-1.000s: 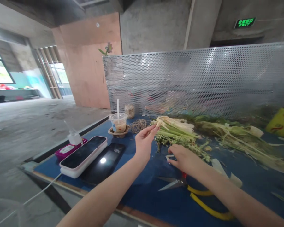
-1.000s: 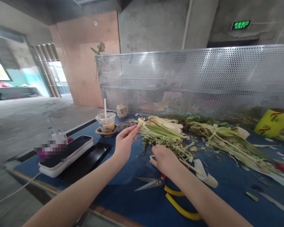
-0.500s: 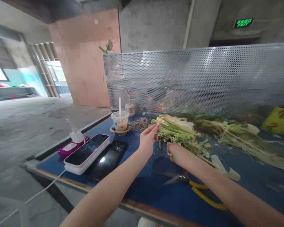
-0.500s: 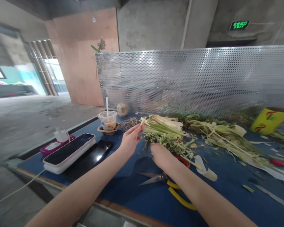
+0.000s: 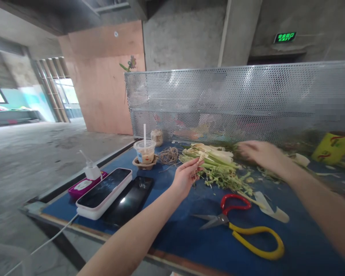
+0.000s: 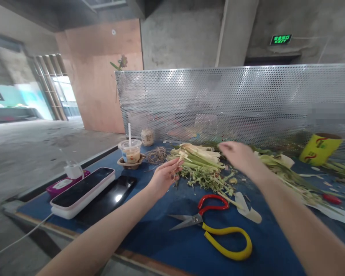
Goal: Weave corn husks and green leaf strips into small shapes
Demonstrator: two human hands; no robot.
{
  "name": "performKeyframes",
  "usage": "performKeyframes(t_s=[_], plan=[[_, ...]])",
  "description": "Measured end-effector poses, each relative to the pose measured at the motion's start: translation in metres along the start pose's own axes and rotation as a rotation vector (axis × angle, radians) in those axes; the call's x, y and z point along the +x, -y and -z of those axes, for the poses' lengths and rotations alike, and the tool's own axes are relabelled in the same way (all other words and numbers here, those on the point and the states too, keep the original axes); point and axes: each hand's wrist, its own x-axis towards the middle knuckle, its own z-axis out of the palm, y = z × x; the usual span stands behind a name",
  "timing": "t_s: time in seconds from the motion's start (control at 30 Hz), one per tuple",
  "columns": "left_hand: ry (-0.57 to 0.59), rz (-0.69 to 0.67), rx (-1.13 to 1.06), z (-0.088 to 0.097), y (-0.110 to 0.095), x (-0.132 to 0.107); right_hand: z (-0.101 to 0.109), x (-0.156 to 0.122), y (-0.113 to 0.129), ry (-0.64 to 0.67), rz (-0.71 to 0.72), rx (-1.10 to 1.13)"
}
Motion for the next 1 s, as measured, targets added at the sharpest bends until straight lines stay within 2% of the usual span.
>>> performKeyframes(t_s=[0.07,0.13,0.23,0.43,0.67,0.83,0.93,1.0], plan=[[0.062,0.020,0.038,-0.001,0.002,-0.001,-0.030,-0.007,0.019,0.149,-0.015,0.166],[0.122,0.024,0.083,-0.001,0.004,-0.001,-0.057,-0.014,0.034,0.235,-0.028,0.301],[0.160,0.013,0.134,-0.002,0.006,-0.001,-0.074,-0.017,0.039,0.244,-0.054,0.441],[0.210,0.034,0.256,-0.006,0.008,-0.003,-0.057,-0.016,0.023,0.107,-0.131,0.574],[0.153,0.078,0.492,-0.004,0.008,-0.004,-0.045,-0.014,0.013,0.039,-0.178,0.606],[0.052,-0.094,0.642,-0.002,0.003,0.001,-0.044,-0.019,0.020,0.154,-0.134,0.619],[0.155,-0.213,0.741,-0.003,0.004,0.001,-0.054,-0.022,0.028,0.248,-0.107,0.667],[0.238,-0.240,0.809,-0.003,0.007,-0.001,-0.060,-0.023,0.032,0.282,-0.101,0.701]])
